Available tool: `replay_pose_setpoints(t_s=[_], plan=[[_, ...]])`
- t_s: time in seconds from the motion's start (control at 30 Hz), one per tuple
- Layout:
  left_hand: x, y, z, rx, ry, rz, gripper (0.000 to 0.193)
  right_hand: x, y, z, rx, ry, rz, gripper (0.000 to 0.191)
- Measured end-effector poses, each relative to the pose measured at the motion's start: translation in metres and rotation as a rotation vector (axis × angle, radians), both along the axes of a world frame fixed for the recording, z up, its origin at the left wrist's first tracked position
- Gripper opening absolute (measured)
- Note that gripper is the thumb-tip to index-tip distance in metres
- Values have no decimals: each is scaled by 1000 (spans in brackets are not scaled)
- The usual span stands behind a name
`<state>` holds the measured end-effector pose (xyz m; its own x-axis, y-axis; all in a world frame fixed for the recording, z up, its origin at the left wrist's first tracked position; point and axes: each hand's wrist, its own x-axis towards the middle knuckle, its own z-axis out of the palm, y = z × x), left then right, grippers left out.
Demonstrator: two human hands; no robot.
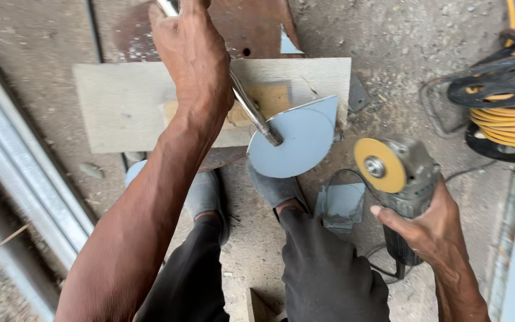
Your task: The person uses an angle grinder to cut a circular shape from a light blue metal sheet. The sheet is held with locking pliers on a concrete block. Sparks are visible during cutting. The person repositions the sheet several times to complete the cut.
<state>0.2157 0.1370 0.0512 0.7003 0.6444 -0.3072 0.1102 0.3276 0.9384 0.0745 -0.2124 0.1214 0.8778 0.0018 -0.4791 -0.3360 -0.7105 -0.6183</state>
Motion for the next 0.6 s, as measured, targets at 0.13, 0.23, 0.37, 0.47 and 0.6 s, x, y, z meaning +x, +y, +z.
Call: replay_pose_setpoints(t_s=[0.13, 0.23, 0.37, 0.47, 0.6], plan=[[-8, -8, -15, 400, -229, -131, 43, 11, 15, 3, -79, 25, -7, 91], [-7, -9, -24, 483, -236, -88, 39, 17, 25, -1, -71, 20, 1, 92], [-4, -6, -24, 347, -90, -27, 28, 22, 26, -9, 31, 8, -8, 85], [-11, 3, -17, 157, 65, -19, 21, 26, 21, -18, 52, 8, -7, 86], [-24, 7, -5, 93, 96, 13, 14, 27, 11, -22, 73, 8, 15, 88]])
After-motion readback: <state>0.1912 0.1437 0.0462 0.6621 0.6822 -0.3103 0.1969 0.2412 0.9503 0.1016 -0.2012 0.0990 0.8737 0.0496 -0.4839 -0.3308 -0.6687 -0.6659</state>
